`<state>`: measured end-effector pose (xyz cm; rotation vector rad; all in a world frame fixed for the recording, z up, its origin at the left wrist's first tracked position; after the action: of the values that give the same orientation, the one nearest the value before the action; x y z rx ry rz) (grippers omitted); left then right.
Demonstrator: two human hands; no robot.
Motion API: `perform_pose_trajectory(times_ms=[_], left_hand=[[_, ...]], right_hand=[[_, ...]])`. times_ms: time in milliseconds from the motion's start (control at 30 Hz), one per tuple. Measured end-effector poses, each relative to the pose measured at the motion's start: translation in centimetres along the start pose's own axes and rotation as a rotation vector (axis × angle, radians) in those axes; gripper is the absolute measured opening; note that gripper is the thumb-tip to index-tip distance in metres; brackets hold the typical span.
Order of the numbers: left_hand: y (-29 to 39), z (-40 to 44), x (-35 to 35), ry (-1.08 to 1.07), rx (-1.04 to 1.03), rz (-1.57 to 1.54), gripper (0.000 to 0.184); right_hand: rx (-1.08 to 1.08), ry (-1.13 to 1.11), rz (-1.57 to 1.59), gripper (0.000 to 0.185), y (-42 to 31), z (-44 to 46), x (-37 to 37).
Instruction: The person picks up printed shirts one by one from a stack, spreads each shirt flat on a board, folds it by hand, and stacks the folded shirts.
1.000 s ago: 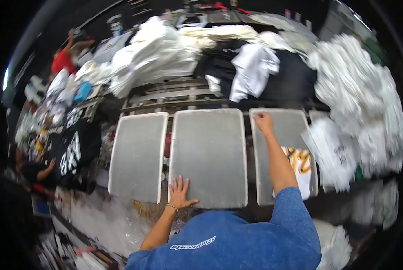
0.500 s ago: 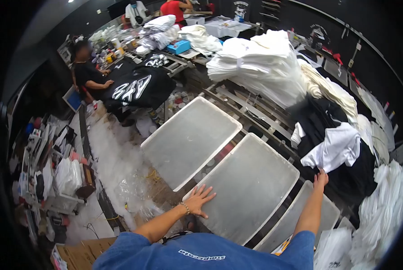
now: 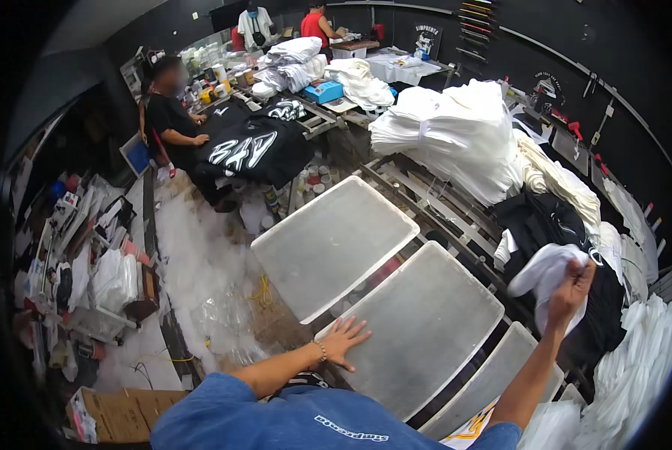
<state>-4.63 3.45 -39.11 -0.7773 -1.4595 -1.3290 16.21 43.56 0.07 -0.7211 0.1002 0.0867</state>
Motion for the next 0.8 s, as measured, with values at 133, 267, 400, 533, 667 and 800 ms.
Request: perform_pose_trajectory(times_ms=[133, 267, 400, 533, 667, 800], left_hand=[[0.9, 2.8, 0.8, -0.264, 0.086, -0.197, 0.117], [5.5, 6.1, 13.5, 0.082, 0.109, -0.902, 0.102], [5.9, 6.1, 20.7, 0.794, 0.117, -0.636, 0.075], [5.8, 4.7, 27.2, 1.045, -0.027, -0.530, 0.054], [6.3, 6.3, 27.3, 0.907, -0.201, -0.494, 0.018], [4.1, 7.3, 29.3, 0.861, -0.189, -0.508, 0.015]], right_hand=[[-0.025, -0.425, -0.291, 0.031, -8.4, -8.2, -7.3], [-0.040, -0.805, -0.323, 0.034, -8.8, -20.2, -12.1], [-0.148, -0.998, -0.346, 0.034, -12.3, -26.1, -14.2], [-0.126, -0.937, -0.391, 0.036, -15.1, -24.8, -14.7], [-0.059, -1.000, -0.365, 0.034, -18.2, -23.4, -15.2], [-0.031, -0.956, -0.428, 0.034, -20.0, -20.8, -14.2]])
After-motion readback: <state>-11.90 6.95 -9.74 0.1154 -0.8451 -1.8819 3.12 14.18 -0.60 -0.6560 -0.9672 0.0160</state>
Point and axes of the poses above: each hand's wrist, its own z-axis towards the middle knuckle, its own x-axis out of the back of the hand, y = z × x, the point moved 8 cm from there along z, towards the middle knuckle, and after that the axes turned 15 degrees about y, right-handed, at the moved point
